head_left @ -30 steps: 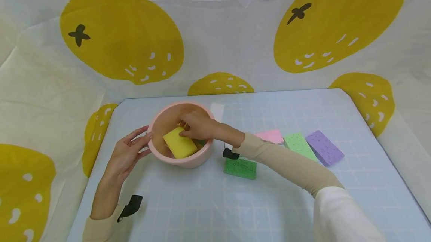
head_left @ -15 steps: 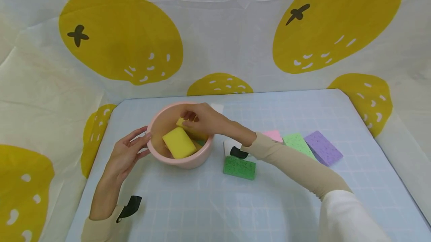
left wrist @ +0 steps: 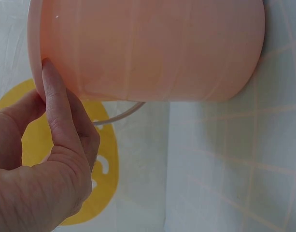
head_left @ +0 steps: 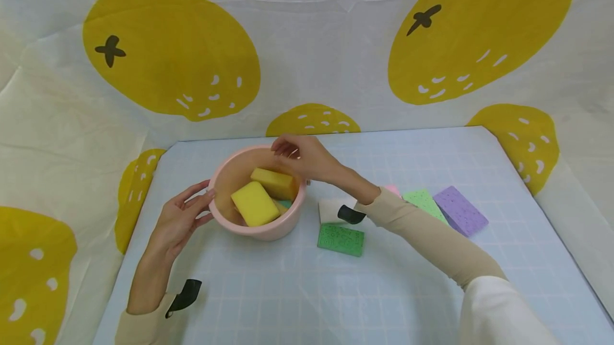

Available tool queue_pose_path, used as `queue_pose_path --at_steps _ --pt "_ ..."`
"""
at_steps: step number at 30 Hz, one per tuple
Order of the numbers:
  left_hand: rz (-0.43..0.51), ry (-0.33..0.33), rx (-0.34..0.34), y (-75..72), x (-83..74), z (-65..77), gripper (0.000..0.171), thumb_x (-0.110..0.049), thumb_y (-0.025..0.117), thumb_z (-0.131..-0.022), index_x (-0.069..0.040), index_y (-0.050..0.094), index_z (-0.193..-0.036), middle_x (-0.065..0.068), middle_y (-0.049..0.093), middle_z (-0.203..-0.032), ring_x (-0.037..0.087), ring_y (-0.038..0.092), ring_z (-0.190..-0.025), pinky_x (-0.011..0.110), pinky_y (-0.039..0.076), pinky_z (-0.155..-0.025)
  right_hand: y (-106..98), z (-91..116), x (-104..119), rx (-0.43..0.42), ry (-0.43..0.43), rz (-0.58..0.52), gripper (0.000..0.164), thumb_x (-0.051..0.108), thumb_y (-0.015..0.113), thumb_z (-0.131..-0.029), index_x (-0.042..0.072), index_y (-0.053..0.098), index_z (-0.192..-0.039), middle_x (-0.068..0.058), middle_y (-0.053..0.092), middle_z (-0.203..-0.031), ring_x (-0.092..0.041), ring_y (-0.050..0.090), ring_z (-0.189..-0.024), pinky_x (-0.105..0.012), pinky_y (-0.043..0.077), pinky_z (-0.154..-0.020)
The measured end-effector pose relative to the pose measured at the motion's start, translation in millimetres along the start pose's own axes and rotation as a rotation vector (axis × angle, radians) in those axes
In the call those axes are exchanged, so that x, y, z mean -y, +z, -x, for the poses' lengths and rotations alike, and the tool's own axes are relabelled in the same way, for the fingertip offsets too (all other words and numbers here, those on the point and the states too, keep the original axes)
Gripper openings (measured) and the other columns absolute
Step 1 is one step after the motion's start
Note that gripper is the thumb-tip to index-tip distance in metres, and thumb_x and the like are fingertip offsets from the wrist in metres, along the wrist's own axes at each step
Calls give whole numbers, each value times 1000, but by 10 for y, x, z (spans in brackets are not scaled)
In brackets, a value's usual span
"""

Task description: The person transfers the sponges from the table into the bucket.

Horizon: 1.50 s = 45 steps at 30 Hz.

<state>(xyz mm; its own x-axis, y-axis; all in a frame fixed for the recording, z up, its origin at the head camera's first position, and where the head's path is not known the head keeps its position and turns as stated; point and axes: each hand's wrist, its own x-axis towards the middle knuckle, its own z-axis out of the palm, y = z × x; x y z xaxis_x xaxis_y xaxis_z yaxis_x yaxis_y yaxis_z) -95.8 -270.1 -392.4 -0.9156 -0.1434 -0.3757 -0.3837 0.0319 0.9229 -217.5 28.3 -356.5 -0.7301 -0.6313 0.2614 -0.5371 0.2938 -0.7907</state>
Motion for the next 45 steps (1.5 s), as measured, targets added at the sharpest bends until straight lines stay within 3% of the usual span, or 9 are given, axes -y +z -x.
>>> queue_pose_path --at_steps 7,17,36,45 --pt "2 -11 -4 0 3 -8 89 -48 79 -87 -15 39 -159 -11 71 -111 7 70 -97 25 59 -85 -102 32 -77 -55 -5 -26 23 13 71 -98 -3 69 -116 -9 71 -105 -19 66 -96 -30 57 -87" --pt "12 -8 -2 -1 7 -8 88 -48 78 -87 -15 39 -159 -12 71 -110 7 70 -97 25 59 -85 -180 72 -300 -125 52 -36 23 13 71 -99 0 68 -118 -10 72 -108 -20 67 -99 -34 58 -91" --pt "21 -3 -6 3 7 -7 89 -48 79 -86 -13 40 -158 -12 71 -110 7 70 -97 25 59 -85 -178 134 -777 -247 207 -51 27 12 71 -98 -2 65 -120 -21 68 -119 -29 67 -103 -41 56 -96" --pt "10 2 -4 4 8 -7 88 -48 78 -87 -13 40 -158 -11 71 -110 7 70 -97 25 59 -86 -172 129 -965 -263 285 -40 31 13 71 -98 -3 63 -123 -23 65 -122 -31 66 -106 -40 56 -98"
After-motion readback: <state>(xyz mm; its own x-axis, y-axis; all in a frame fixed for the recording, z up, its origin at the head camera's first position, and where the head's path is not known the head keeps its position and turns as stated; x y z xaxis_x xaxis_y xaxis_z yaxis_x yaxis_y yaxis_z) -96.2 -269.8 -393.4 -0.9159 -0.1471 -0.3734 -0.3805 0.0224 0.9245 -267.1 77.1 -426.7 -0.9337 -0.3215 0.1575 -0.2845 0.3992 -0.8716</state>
